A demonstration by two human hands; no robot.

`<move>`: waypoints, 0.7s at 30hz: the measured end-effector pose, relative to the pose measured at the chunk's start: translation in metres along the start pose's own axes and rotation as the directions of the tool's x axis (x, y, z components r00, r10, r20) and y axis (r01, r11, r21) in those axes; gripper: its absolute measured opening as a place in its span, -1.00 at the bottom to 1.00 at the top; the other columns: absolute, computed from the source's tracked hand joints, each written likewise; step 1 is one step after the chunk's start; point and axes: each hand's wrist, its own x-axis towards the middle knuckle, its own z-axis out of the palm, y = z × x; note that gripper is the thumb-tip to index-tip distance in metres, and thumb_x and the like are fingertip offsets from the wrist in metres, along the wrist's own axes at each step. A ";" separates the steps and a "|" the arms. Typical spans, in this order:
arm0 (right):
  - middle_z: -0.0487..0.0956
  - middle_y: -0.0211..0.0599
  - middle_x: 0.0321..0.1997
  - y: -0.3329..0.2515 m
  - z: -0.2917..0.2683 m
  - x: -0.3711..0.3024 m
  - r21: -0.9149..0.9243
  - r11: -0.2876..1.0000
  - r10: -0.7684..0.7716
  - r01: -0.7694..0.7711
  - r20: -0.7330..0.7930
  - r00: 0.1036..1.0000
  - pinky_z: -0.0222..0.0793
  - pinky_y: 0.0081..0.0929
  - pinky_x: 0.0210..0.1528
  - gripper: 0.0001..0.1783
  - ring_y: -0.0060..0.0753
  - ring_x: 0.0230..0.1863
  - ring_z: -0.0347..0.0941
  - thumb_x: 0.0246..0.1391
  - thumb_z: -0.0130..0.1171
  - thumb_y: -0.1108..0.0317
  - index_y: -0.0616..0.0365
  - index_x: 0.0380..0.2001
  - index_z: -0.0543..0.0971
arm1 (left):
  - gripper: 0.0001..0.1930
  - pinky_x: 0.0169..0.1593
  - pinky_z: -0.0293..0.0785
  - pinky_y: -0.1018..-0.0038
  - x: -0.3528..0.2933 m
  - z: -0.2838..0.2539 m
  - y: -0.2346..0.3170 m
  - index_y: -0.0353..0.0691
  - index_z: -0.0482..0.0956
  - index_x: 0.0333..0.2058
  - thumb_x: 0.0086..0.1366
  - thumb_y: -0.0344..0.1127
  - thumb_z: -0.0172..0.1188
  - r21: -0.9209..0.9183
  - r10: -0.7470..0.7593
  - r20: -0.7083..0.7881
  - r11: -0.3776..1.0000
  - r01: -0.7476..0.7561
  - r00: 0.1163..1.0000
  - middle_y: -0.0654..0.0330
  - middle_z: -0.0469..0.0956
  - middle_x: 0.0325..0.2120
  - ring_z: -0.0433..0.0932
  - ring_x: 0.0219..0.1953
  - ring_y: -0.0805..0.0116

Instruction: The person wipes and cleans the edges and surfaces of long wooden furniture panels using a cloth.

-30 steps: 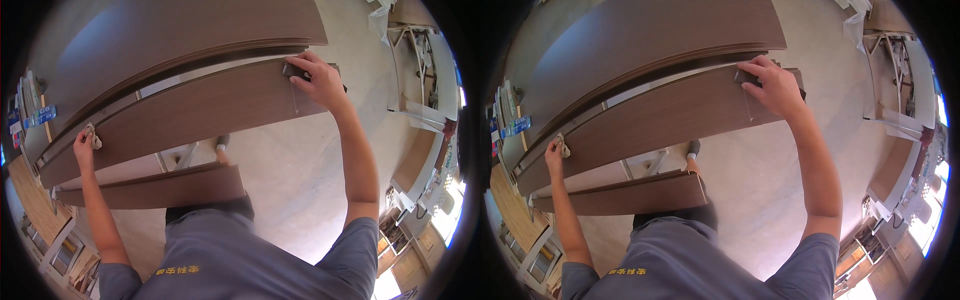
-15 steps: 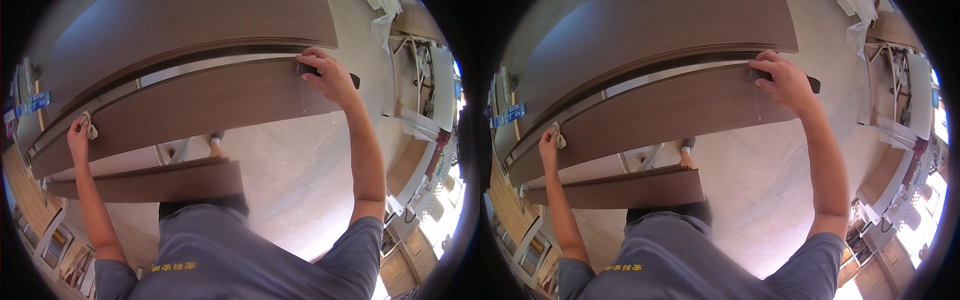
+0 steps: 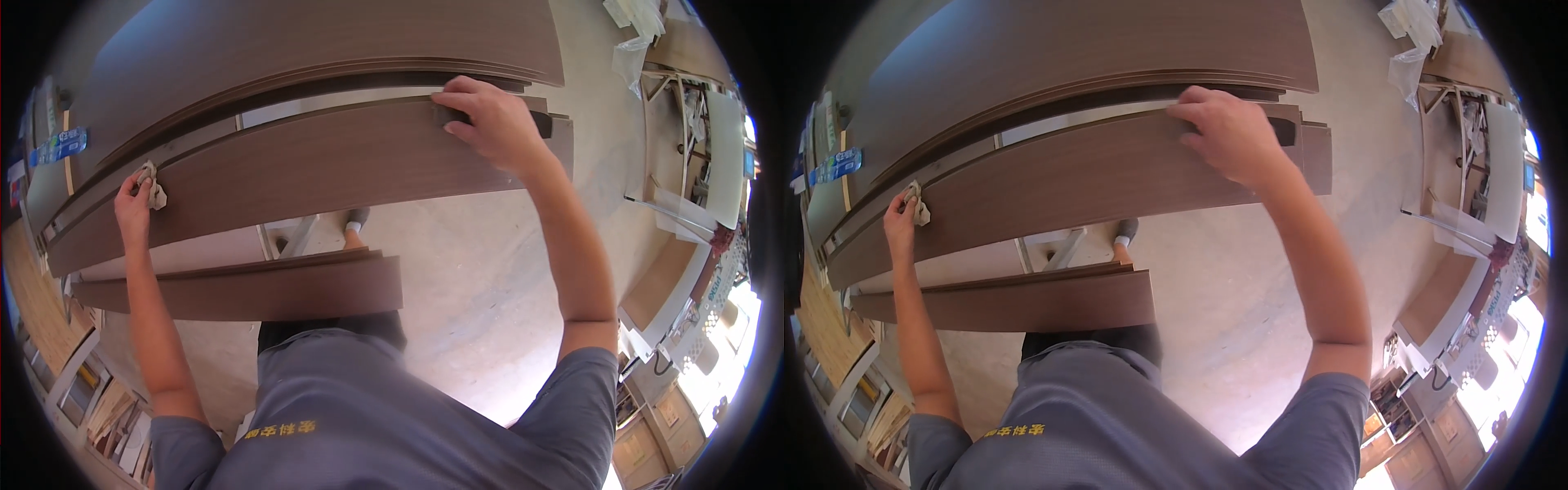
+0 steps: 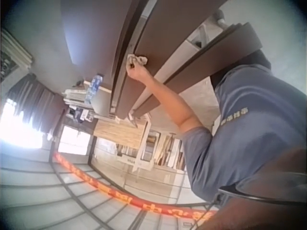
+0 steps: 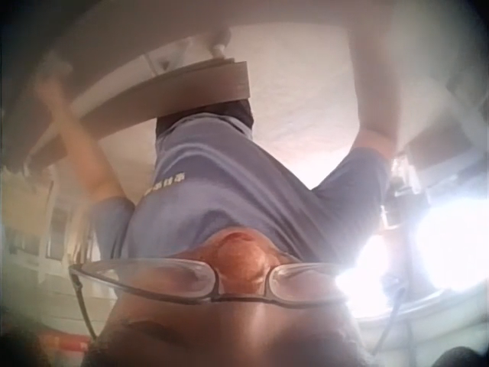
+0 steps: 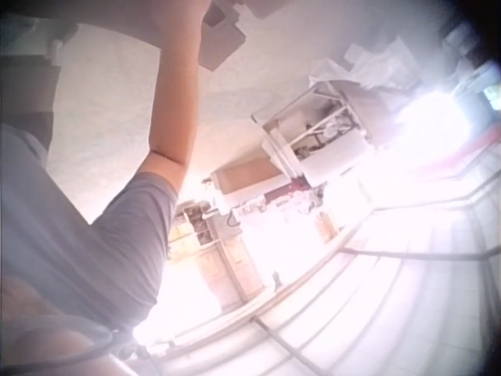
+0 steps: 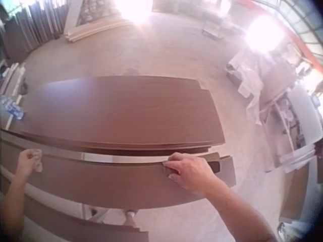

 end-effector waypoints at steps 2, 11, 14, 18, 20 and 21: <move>0.64 -0.40 0.10 -0.022 0.007 0.013 0.003 1.000 -0.004 0.004 0.015 1.000 0.56 -0.16 0.09 -0.60 -0.13 0.13 0.59 0.16 0.37 0.34 0.03 0.09 0.70 | -0.71 0.04 0.55 0.52 -0.008 0.008 0.013 -0.37 0.70 0.07 0.47 -0.36 0.33 0.023 0.004 -0.013 1.000 -0.003 1.000 0.19 0.73 -0.10 0.63 -0.10 0.50; 0.63 -0.38 0.17 0.010 -0.012 -0.005 0.142 0.982 0.113 -0.121 0.066 0.991 0.53 -0.14 0.08 -0.52 -0.06 0.05 0.61 0.15 0.38 0.37 0.05 0.17 0.66 | -0.87 -0.01 0.62 0.10 -0.099 0.181 0.203 -0.22 0.73 -0.18 0.35 -0.34 0.33 0.133 0.479 0.196 0.852 -0.507 0.856 0.08 0.65 -0.13 0.68 -0.09 -0.06; 0.63 -0.41 0.18 -0.031 0.000 0.013 0.088 0.993 0.068 -0.072 0.042 0.997 0.53 -0.18 0.04 -0.49 -0.08 -0.01 0.62 0.13 0.39 0.38 0.02 0.19 0.66 | -0.82 0.00 0.62 0.18 -0.096 0.176 0.195 -0.19 0.76 -0.12 0.32 -0.34 0.35 0.060 0.474 0.212 0.866 -0.496 0.855 0.11 0.67 -0.13 0.69 -0.08 -0.01; 0.62 -0.39 0.18 -0.084 0.011 0.038 0.078 0.990 0.105 -0.113 0.101 0.989 0.54 -0.24 0.02 -0.49 -0.13 -0.04 0.62 0.12 0.40 0.42 0.03 0.18 0.66 | -0.80 -0.04 0.62 0.18 -0.071 0.111 0.133 -0.21 0.76 -0.11 0.30 -0.35 0.37 0.083 0.449 0.105 0.885 -0.458 0.887 0.07 0.67 -0.18 0.69 -0.12 -0.01; 0.62 -0.38 0.19 -0.108 0.017 0.051 0.073 0.992 0.092 -0.102 0.129 0.987 0.54 -0.23 0.05 -0.49 -0.10 0.00 0.62 0.12 0.38 0.42 0.06 0.18 0.66 | -0.78 -0.04 0.61 0.21 -0.053 0.069 0.093 -0.22 0.77 -0.10 0.30 -0.35 0.38 0.137 0.405 0.061 0.902 -0.410 0.912 0.06 0.67 -0.18 0.69 -0.14 0.01; 0.62 -0.38 0.19 -0.123 0.022 0.060 0.068 0.994 0.078 -0.088 0.131 0.988 0.54 -0.23 0.05 -0.49 -0.10 0.00 0.62 0.12 0.38 0.42 0.06 0.18 0.66 | -0.77 -0.04 0.60 0.23 -0.044 0.046 0.072 -0.22 0.77 -0.09 0.30 -0.34 0.38 0.176 0.367 0.033 0.913 -0.367 0.929 0.05 0.67 -0.19 0.69 -0.15 0.02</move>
